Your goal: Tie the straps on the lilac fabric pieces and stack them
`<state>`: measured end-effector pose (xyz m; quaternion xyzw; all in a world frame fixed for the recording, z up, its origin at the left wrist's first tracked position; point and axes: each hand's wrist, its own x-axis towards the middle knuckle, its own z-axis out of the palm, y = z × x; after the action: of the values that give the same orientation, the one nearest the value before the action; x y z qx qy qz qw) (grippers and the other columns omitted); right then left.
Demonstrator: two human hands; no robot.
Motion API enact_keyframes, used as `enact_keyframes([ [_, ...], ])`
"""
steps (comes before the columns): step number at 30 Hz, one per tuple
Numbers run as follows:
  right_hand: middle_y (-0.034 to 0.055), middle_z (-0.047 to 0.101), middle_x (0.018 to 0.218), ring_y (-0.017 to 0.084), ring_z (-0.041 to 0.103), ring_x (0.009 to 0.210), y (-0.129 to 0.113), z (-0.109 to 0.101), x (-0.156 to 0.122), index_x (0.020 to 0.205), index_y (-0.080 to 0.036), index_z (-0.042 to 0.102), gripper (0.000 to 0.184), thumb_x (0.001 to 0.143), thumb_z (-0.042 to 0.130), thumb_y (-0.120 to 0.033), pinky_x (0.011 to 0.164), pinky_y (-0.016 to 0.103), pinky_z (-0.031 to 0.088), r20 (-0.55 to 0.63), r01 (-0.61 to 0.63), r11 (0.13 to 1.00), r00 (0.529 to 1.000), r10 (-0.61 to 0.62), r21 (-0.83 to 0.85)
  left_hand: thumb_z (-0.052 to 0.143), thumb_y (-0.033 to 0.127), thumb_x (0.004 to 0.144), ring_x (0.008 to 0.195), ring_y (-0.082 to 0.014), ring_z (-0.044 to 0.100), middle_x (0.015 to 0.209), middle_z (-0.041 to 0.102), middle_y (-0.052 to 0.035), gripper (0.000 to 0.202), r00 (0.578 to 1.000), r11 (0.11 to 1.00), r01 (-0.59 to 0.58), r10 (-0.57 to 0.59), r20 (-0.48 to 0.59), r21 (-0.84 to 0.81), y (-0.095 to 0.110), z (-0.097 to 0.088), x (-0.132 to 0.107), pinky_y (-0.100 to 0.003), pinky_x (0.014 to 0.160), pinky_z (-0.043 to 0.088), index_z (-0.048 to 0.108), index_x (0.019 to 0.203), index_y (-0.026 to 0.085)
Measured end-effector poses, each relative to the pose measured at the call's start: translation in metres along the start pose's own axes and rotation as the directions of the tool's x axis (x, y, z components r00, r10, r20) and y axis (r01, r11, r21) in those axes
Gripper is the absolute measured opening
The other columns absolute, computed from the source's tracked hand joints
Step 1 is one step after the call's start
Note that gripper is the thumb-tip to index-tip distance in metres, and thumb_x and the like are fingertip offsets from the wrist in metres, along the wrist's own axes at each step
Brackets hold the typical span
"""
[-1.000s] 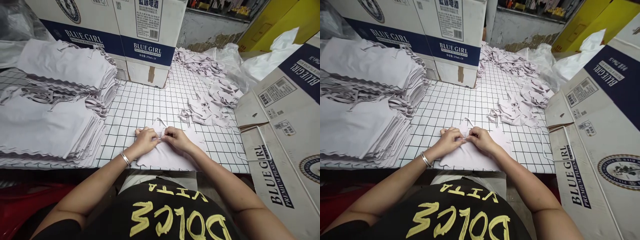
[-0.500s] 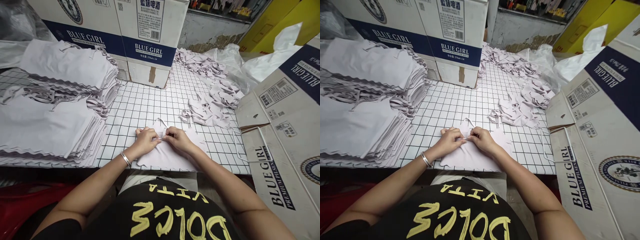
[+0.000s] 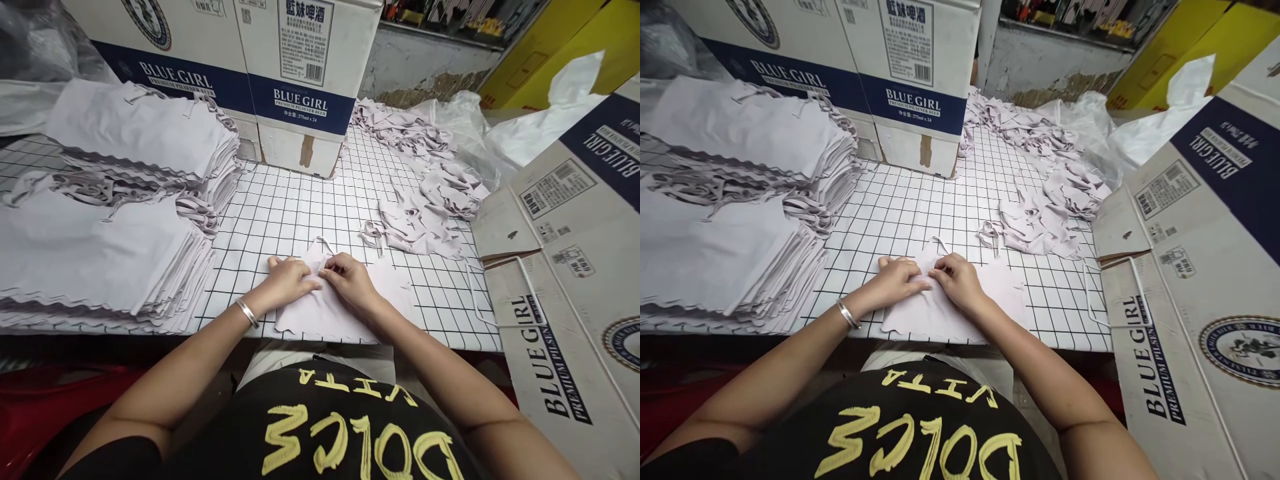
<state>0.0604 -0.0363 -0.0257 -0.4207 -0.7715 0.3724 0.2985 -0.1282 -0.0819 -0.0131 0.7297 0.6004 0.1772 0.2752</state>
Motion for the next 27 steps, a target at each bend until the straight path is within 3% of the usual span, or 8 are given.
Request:
enact_keyframes([
  [5, 0.0067, 0.062, 0.086, 0.022, 0.052, 0.086, 0.017, -0.047, -0.014, 0.087, -0.021, 0.060, 0.010, 0.087, 0.059, -0.030, 0.082, 0.037, 0.038, -0.071, 0.113, 0.933, 0.987, -0.146, -0.343, 0.072, 0.048, 0.073, 0.091, -0.0302, 0.058, 0.095, 0.068, -0.0068, 0.039, 0.999, 0.990, 0.032, -0.033, 0.006, 0.139, -0.012, -0.027, -0.005, -0.047, 0.088, 0.028, 0.060, 0.098, 0.021],
  [8, 0.0054, 0.062, 0.082, 0.020, 0.053, 0.079, 0.041, -0.083, -0.008, 0.079, -0.020, 0.058, 0.013, 0.087, 0.057, -0.031, 0.076, 0.035, 0.038, -0.265, -0.091, 0.928, 0.964, -0.009, -0.362, 0.063, 0.037, 0.084, 0.104, -0.0313, 0.054, 0.109, 0.064, -0.0107, 0.026, 0.976, 0.970, -0.053, 0.101, -0.194, 0.236, 0.010, -0.023, 0.003, -0.050, 0.093, 0.027, 0.059, 0.104, 0.020],
  [10, 0.0039, 0.062, 0.078, 0.018, 0.053, 0.074, 0.055, -0.103, 0.009, 0.075, -0.019, 0.057, 0.019, 0.083, 0.060, -0.036, 0.070, 0.031, 0.038, -0.386, -0.263, 0.916, 0.913, 0.134, -0.303, 0.052, 0.038, 0.093, 0.107, -0.0276, 0.054, 0.113, 0.064, -0.0103, 0.023, 0.942, 0.941, -0.260, 0.296, -0.155, 0.218, 0.036, -0.007, 0.011, -0.049, 0.097, 0.027, 0.060, 0.104, 0.020],
  [13, 0.0008, 0.060, 0.072, 0.016, 0.053, 0.068, 0.067, -0.120, 0.043, 0.074, -0.019, 0.057, 0.026, 0.077, 0.064, -0.043, 0.064, 0.028, 0.038, -0.344, -0.396, 0.895, 0.885, 0.313, -0.205, 0.043, 0.051, 0.095, 0.126, -0.0288, 0.046, 0.137, 0.054, -0.0110, 0.044, 0.782, 0.773, -0.623, 0.609, 0.131, 0.121, 0.071, 0.029, 0.024, -0.053, 0.107, 0.021, 0.053, 0.126, 0.022],
  [15, -0.0008, 0.061, 0.074, 0.014, 0.053, 0.067, 0.068, -0.124, 0.066, 0.083, -0.019, 0.059, 0.025, 0.077, 0.065, -0.043, 0.063, 0.026, 0.038, -0.283, -0.403, 0.896, 0.895, 0.344, -0.185, 0.041, 0.059, 0.093, 0.138, -0.0328, 0.032, 0.151, 0.039, -0.0106, 0.059, 0.651, 0.670, -0.739, 0.687, 0.321, 0.065, 0.084, 0.051, 0.031, -0.060, 0.111, 0.012, 0.043, 0.140, 0.023],
  [17, -0.0016, 0.061, 0.076, 0.014, 0.054, 0.068, 0.067, -0.126, 0.086, 0.088, -0.021, 0.059, 0.024, 0.073, 0.069, -0.037, 0.063, 0.025, 0.038, -0.207, -0.407, 0.877, 0.909, 0.362, -0.254, 0.037, 0.063, 0.092, 0.143, -0.0343, 0.022, 0.155, 0.030, -0.0094, 0.066, 0.588, 0.637, -0.770, 0.688, 0.426, 0.033, 0.087, 0.066, 0.034, -0.064, 0.111, 0.008, 0.037, 0.145, 0.023],
  [20, -0.0003, 0.061, 0.071, 0.016, 0.055, 0.070, 0.064, -0.127, 0.110, 0.076, -0.020, 0.058, 0.019, 0.064, 0.073, -0.019, 0.063, 0.026, 0.037, -0.131, -0.438, 0.826, 0.898, 0.420, -0.355, 0.033, 0.066, 0.091, 0.145, -0.0336, 0.017, 0.157, 0.026, -0.0080, 0.070, 0.581, 0.646, -0.763, 0.670, 0.463, 0.022, 0.084, 0.074, 0.036, -0.066, 0.111, 0.005, 0.033, 0.148, 0.024],
  [27, 0.0025, 0.058, 0.082, 0.018, 0.053, 0.073, 0.056, -0.145, 0.148, 0.090, -0.022, 0.047, 0.031, 0.066, 0.065, -0.012, 0.063, 0.029, 0.038, -0.315, -0.543, 0.811, 0.826, 0.468, -0.218, 0.041, 0.062, 0.091, 0.146, -0.0356, 0.016, 0.156, 0.028, -0.0100, 0.067, 0.585, 0.699, -0.711, 0.649, 0.486, -0.078, 0.088, 0.066, 0.037, -0.071, 0.108, 0.000, 0.035, 0.147, 0.024],
])
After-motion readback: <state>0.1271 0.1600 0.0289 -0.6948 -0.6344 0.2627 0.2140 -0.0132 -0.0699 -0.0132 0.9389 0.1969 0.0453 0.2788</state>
